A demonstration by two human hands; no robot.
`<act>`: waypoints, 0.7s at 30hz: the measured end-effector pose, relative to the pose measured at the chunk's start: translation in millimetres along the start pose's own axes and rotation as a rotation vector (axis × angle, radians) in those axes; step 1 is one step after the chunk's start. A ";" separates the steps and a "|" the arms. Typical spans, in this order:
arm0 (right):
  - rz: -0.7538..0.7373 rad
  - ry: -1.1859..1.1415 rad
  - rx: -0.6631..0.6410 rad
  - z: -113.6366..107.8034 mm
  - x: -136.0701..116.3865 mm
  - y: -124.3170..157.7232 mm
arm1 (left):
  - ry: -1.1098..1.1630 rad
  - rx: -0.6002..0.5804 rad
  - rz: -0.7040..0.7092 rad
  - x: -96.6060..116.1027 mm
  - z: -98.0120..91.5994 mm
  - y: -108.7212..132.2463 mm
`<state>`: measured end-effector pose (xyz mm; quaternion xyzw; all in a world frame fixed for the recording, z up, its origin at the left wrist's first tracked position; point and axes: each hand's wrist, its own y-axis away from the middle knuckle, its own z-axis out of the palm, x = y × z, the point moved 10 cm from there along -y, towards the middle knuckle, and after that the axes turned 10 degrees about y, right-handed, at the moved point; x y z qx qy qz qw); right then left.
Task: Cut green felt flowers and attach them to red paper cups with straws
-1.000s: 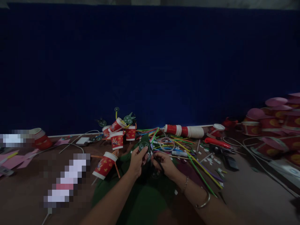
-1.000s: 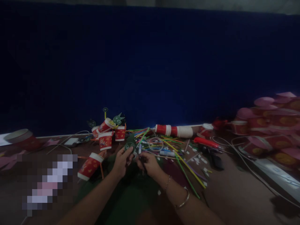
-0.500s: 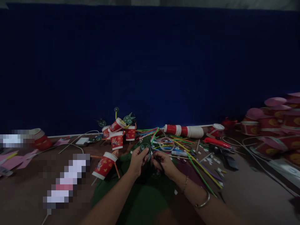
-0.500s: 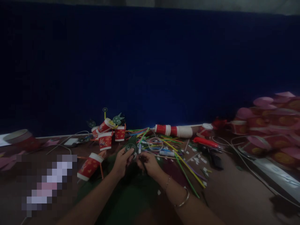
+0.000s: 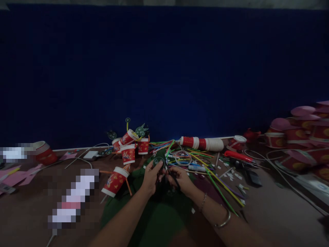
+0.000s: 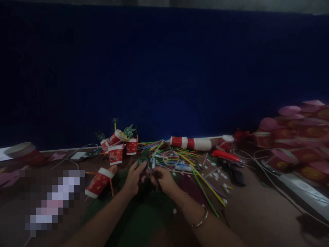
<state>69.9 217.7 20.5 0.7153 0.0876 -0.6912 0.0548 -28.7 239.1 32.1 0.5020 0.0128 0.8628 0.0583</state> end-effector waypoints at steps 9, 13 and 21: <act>-0.048 -0.012 -0.009 0.0 0.0 -1.8 | -0.051 -0.054 -0.010 0.1 4.9 1.4; -0.034 -0.012 -0.010 -0.4 2.4 -2.0 | -0.027 -0.065 -0.003 3.1 7.6 2.3; -0.079 -0.020 0.004 -1.1 -2.5 -2.1 | -0.021 -0.032 0.014 6.6 5.3 2.5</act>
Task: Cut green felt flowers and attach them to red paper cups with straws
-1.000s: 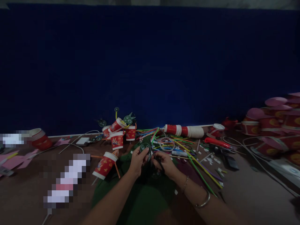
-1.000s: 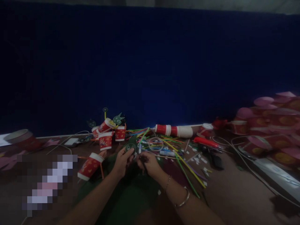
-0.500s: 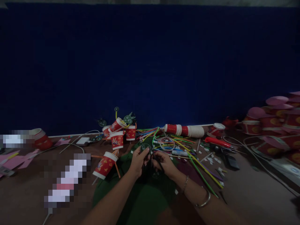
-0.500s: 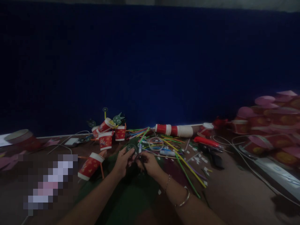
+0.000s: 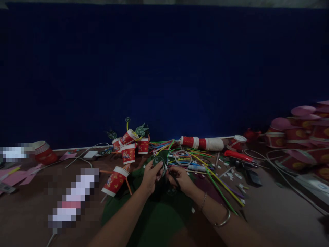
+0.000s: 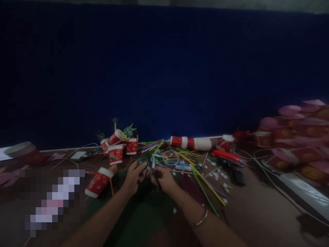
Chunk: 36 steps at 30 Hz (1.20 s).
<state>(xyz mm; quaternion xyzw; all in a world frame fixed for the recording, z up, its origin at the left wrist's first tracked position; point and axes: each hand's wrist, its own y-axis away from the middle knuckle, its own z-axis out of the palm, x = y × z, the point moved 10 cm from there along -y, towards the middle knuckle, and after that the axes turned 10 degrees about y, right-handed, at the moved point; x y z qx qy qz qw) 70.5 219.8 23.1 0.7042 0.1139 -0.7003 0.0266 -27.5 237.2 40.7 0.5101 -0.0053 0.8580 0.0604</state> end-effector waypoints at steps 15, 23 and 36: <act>0.021 0.029 -0.011 1.8 -4.5 2.5 | -0.065 -0.001 -0.029 -1.1 3.4 4.0; 0.029 -0.011 -0.003 0.4 -2.4 1.5 | -0.086 -0.008 0.003 1.1 1.5 1.4; 0.059 0.021 -0.032 3.6 -0.2 2.7 | -0.058 0.010 0.006 -0.3 0.7 1.9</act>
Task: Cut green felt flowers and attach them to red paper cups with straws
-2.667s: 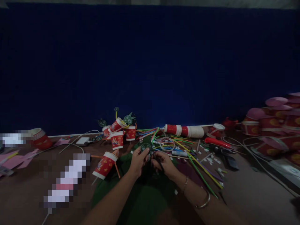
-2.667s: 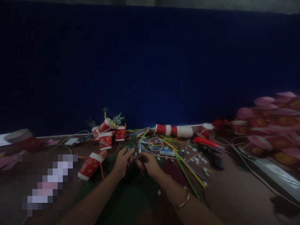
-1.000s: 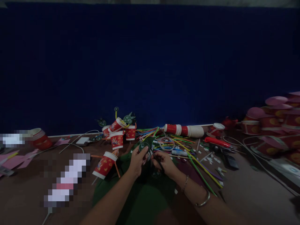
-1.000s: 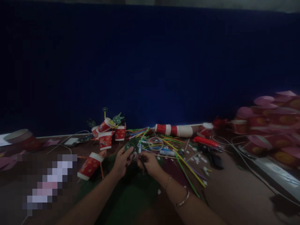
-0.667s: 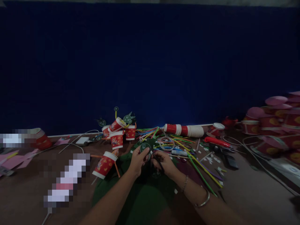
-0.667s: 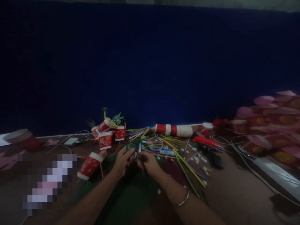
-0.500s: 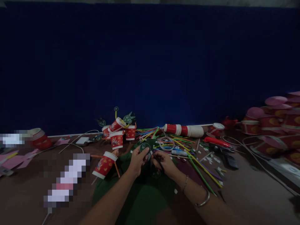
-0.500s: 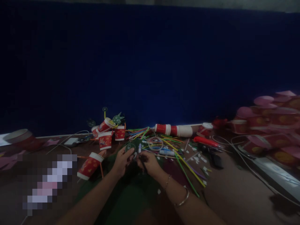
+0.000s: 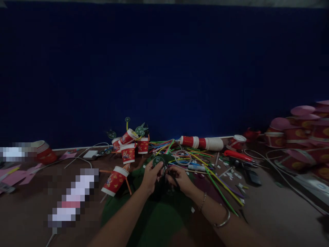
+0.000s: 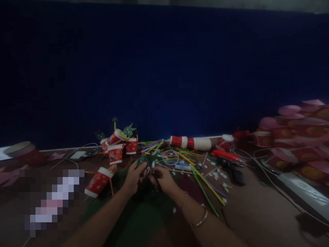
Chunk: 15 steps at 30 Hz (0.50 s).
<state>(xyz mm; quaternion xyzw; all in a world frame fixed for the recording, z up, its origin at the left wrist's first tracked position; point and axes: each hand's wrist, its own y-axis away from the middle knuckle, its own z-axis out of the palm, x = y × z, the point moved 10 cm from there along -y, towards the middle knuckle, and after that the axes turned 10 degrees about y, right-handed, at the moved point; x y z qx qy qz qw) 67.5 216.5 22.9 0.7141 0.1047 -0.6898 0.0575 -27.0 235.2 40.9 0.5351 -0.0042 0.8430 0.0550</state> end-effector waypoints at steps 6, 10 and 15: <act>-0.012 0.005 0.018 -1.3 -1.7 -0.2 | -0.017 -0.022 -0.010 0.7 3.9 2.2; -0.032 -0.005 0.027 -2.9 -1.1 -1.1 | -0.015 -0.018 -0.005 1.0 2.9 0.9; -0.049 -0.010 0.019 -3.2 -3.3 0.0 | -0.005 -0.009 -0.007 -0.9 0.9 -0.3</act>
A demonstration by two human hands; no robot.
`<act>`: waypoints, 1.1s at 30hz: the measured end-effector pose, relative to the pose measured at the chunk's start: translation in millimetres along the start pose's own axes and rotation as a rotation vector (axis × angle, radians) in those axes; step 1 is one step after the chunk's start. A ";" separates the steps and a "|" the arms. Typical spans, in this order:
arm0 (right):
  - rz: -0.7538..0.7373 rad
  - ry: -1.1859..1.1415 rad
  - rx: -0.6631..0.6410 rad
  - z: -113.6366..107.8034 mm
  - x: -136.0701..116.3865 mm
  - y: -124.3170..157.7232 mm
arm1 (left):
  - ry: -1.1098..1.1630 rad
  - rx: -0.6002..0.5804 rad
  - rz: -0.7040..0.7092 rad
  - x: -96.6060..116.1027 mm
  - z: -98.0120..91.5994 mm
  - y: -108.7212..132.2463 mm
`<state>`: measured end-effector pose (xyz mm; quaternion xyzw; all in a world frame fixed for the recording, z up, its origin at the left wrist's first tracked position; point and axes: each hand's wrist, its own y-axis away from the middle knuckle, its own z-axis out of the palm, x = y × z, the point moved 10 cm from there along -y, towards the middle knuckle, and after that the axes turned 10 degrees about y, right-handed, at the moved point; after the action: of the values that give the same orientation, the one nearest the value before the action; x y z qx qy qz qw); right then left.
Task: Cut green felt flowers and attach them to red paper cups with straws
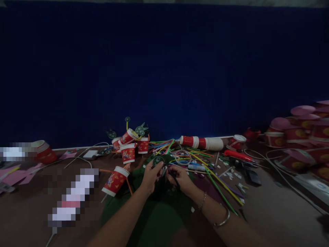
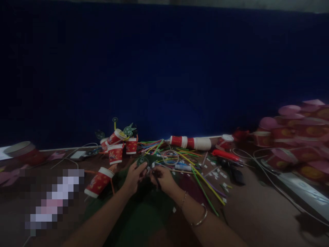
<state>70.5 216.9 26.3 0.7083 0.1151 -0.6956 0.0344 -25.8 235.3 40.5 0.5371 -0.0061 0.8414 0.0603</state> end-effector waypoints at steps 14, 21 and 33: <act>0.095 -0.005 0.003 1.1 4.0 0.9 | -0.062 0.007 -0.016 0.0 -2.4 -1.0; 0.066 0.014 -0.011 0.9 3.0 0.1 | -0.042 0.028 -0.024 0.0 -3.2 -0.1; 0.034 0.010 0.003 -0.2 3.2 -1.6 | -0.013 0.018 -0.002 -4.4 -5.8 -3.6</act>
<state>70.4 218.9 23.3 0.7138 0.1023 -0.6914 0.0444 -28.8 238.9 33.8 0.5429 0.0017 0.8379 0.0563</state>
